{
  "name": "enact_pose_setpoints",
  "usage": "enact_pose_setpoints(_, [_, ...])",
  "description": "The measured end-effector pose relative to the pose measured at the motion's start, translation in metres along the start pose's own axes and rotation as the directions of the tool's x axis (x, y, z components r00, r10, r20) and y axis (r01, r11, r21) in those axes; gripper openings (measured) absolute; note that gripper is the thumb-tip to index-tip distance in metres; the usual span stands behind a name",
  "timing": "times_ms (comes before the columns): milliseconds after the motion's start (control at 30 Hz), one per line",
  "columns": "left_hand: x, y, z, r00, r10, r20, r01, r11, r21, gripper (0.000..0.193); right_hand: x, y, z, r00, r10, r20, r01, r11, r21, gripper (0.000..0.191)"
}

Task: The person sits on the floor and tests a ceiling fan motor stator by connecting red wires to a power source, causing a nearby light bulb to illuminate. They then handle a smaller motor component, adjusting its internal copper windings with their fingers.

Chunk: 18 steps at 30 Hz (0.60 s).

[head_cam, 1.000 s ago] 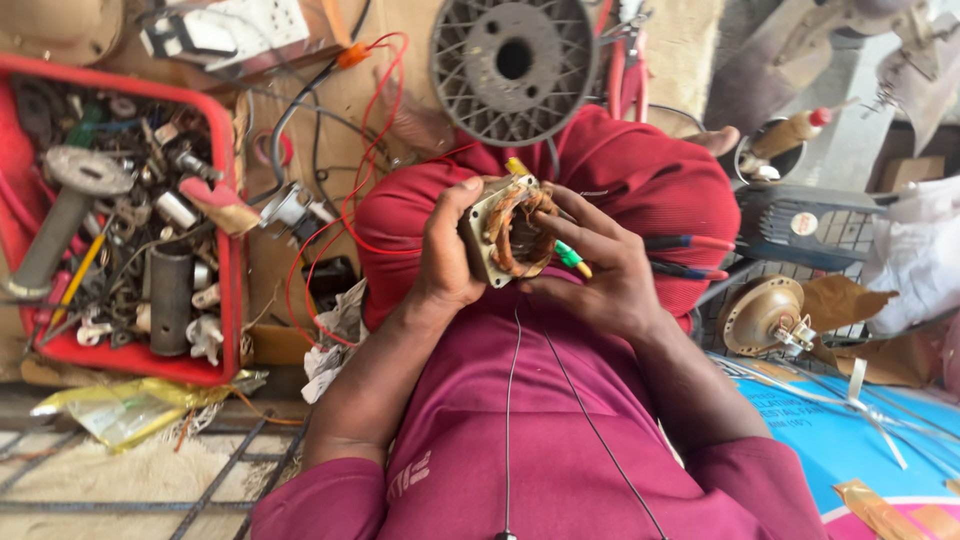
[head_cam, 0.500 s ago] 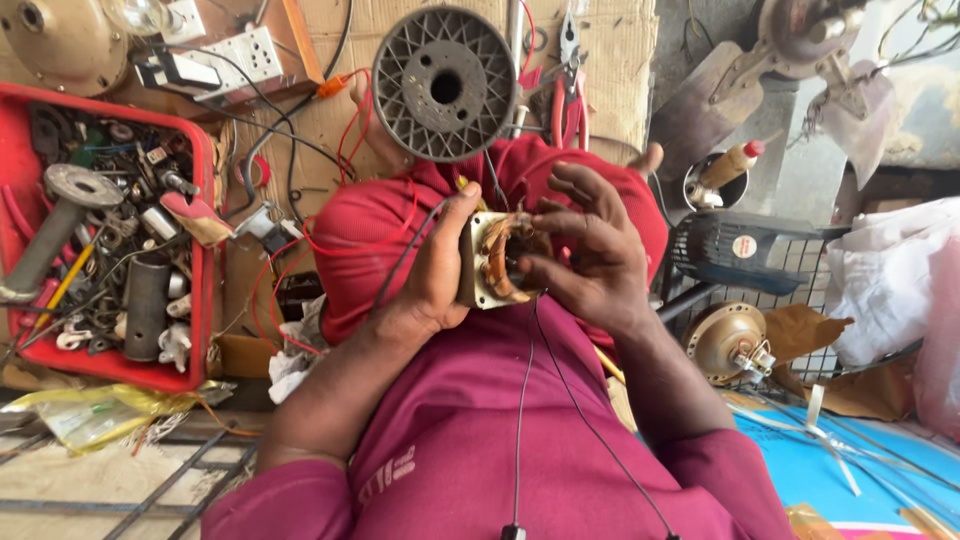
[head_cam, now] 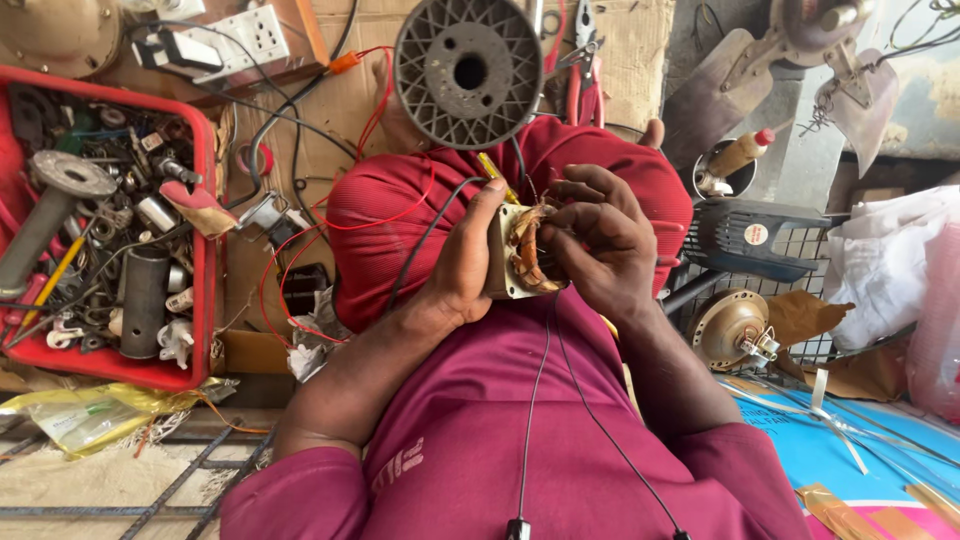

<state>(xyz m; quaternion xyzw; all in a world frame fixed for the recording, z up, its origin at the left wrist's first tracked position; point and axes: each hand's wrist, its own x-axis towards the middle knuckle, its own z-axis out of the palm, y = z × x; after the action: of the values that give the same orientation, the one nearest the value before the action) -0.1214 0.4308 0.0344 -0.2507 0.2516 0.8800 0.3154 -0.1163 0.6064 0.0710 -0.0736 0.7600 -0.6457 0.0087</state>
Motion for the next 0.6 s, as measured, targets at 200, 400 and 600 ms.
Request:
enact_pose_setpoints(200, [-0.0014, -0.0006, -0.0051, 0.999, 0.005, -0.044, -0.006, 1.0, -0.009, 0.044, -0.0016, 0.0008, 0.0044, 0.996, 0.086, 0.018, -0.088, 0.988, 0.124, 0.013])
enact_pose_setpoints(400, [-0.0017, 0.0017, -0.0044, 0.996, -0.026, -0.081, 0.03, 0.999, 0.044, 0.046, -0.0017, 0.0012, 0.002, 0.991, 0.13, 0.035, -0.134, 0.98, 0.145, 0.014])
enact_pose_setpoints(600, [-0.0024, 0.0004, -0.004, 0.997, -0.031, -0.067, 0.035, 0.998, 0.06, 0.046, -0.0036, 0.0047, -0.0006, 0.987, 0.151, 0.063, -0.163, 0.943, 0.29, 0.016])
